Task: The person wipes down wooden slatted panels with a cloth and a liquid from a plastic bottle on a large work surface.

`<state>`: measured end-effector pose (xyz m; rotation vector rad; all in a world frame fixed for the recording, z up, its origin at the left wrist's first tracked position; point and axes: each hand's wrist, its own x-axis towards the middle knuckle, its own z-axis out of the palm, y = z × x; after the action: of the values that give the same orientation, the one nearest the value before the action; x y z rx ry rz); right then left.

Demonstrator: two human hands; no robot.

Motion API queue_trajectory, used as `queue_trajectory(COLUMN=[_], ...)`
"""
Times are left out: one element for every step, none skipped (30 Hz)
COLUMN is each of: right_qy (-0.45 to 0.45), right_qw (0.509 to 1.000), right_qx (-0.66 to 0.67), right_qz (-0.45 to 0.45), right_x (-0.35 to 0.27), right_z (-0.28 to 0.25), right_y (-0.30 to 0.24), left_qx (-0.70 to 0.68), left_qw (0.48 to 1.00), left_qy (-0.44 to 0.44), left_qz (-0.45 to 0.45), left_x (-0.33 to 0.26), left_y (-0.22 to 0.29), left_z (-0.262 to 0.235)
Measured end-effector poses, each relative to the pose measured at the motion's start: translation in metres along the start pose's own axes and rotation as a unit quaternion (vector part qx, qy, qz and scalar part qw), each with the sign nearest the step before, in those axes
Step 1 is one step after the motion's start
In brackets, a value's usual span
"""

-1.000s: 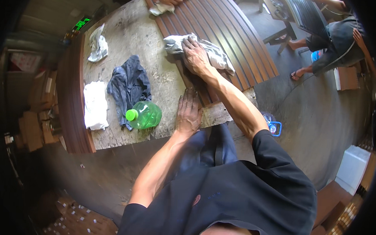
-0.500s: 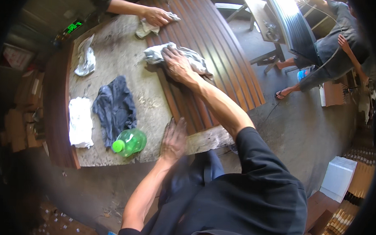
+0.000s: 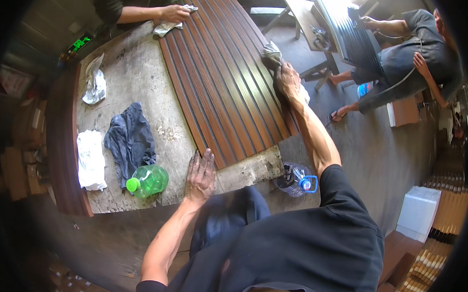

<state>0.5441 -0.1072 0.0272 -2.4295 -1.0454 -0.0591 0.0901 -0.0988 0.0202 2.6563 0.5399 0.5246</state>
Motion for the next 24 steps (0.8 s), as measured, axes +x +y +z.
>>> queue_trajectory(right_qy=[-0.051, -0.007, -0.003, -0.001, 0.001, 0.008, 0.014, 0.019, 0.026, 0.062, 0.097, 0.094, 0.131, 0.153, 0.172, 0.224, 0.228, 0.249, 0.271, 0.27, 0.277, 0.29, 0.302, 0.305], right_qw=[0.994, 0.995, 0.993, 0.99, 0.987, 0.987, 0.984, 0.981, 0.98, 0.979, 0.976, 0.973, 0.971, 0.967, 0.962, 0.95, 0.941, 0.915, 0.881, 0.879, 0.866, 0.849, 0.832, 0.828], right_qx=[0.003, 0.004, 0.005, 0.005, 0.005, 0.007, -0.001, -0.009, -0.008, -0.011, -0.014, -0.028, -0.044, -0.042, -0.041, -0.022, 0.009, 0.078, 0.145, 0.141, 0.176, 0.209, 0.245, 0.238], right_qz=[0.094, 0.097, 0.119, 0.139, 0.158, 0.162, 0.178, 0.194, 0.196, 0.196, 0.195, 0.208, 0.195, 0.2, 0.209, 0.219, 0.251, 0.307, 0.359, 0.367, 0.378, 0.388, 0.396, 0.404], right_x=[-0.012, -0.03, -0.044, -0.055, -0.065, -0.073, -0.082, -0.091, -0.1, -0.108, -0.115, -0.121, -0.13, -0.135, -0.141, -0.143, -0.146, -0.15, -0.152, -0.159, -0.164, -0.169, -0.175, -0.179], right_z=[-0.014, -0.017, -0.023, -0.028, -0.032, -0.035, -0.036, -0.036, -0.036, -0.034, -0.033, -0.035, -0.034, -0.035, -0.035, -0.04, -0.042, -0.049, -0.056, -0.055, -0.054, -0.053, -0.043, -0.037], right_y=[0.0, 0.006, 0.009, 0.013, 0.015, 0.014, 0.013, 0.01, 0.011, 0.013, 0.016, 0.015, 0.021, 0.031, 0.038, 0.036, 0.043, 0.042, 0.043, 0.041, 0.045, 0.059, 0.068, 0.059], left_qx=[-0.003, 0.004, 0.01, 0.009, 0.011, 0.014, 0.015, 0.011, 0.007, -0.001, 0.0, 0.009, 0.016, 0.016, 0.013, 0.007, -0.001, 0.0, -0.004, 0.008, 0.017, 0.004, -0.006, 0.003], left_qw=[1.0, 1.0, 1.0, 1.0, 1.0, 1.0, 0.999, 0.999, 0.999, 0.999, 0.999, 0.999, 0.999, 0.998, 0.998, 0.998, 0.999, 0.999, 0.999, 0.999, 0.999, 0.999, 0.998, 0.998], left_qy=[-0.002, 0.0, 0.002, 0.001, 0.002, 0.003, 0.004, 0.009, 0.014, 0.016, 0.017, 0.004, -0.011, -0.011, -0.019, -0.014, -0.009, -0.013, -0.021, -0.012, 0.001, 0.008, 0.006, 0.004], left_qz=[0.01, 0.016, 0.021, 0.028, 0.027, 0.027, 0.034, 0.032, 0.03, 0.034, 0.037, 0.038, 0.042, 0.053, 0.057, 0.054, 0.051, 0.042, 0.044, 0.043, 0.046, 0.048, 0.061, 0.056], left_x=[0.002, 0.003, 0.004, 0.004, 0.004, 0.005, 0.003, 0.0, -0.002, -0.002, -0.003, -0.004, -0.005, -0.002, 0.0, 0.0, 0.001, 0.002, 0.003, 0.003, 0.006, 0.01, 0.013, 0.01], left_y=[0.0, -0.001, 0.0, 0.001, 0.002, -0.001, -0.002, -0.003, -0.004, -0.005, -0.006, -0.006, -0.006, -0.007, -0.007, -0.007, -0.007, -0.005, -0.006, -0.008, -0.007, -0.004, 0.0, -0.002], left_z=[0.001, 0.002, 0.004, 0.004, 0.005, 0.005, 0.005, 0.006, 0.009, 0.009, 0.01, 0.011, 0.01, 0.012, 0.011, 0.011, 0.011, 0.008, 0.009, 0.009, 0.01, 0.012, 0.013, 0.012])
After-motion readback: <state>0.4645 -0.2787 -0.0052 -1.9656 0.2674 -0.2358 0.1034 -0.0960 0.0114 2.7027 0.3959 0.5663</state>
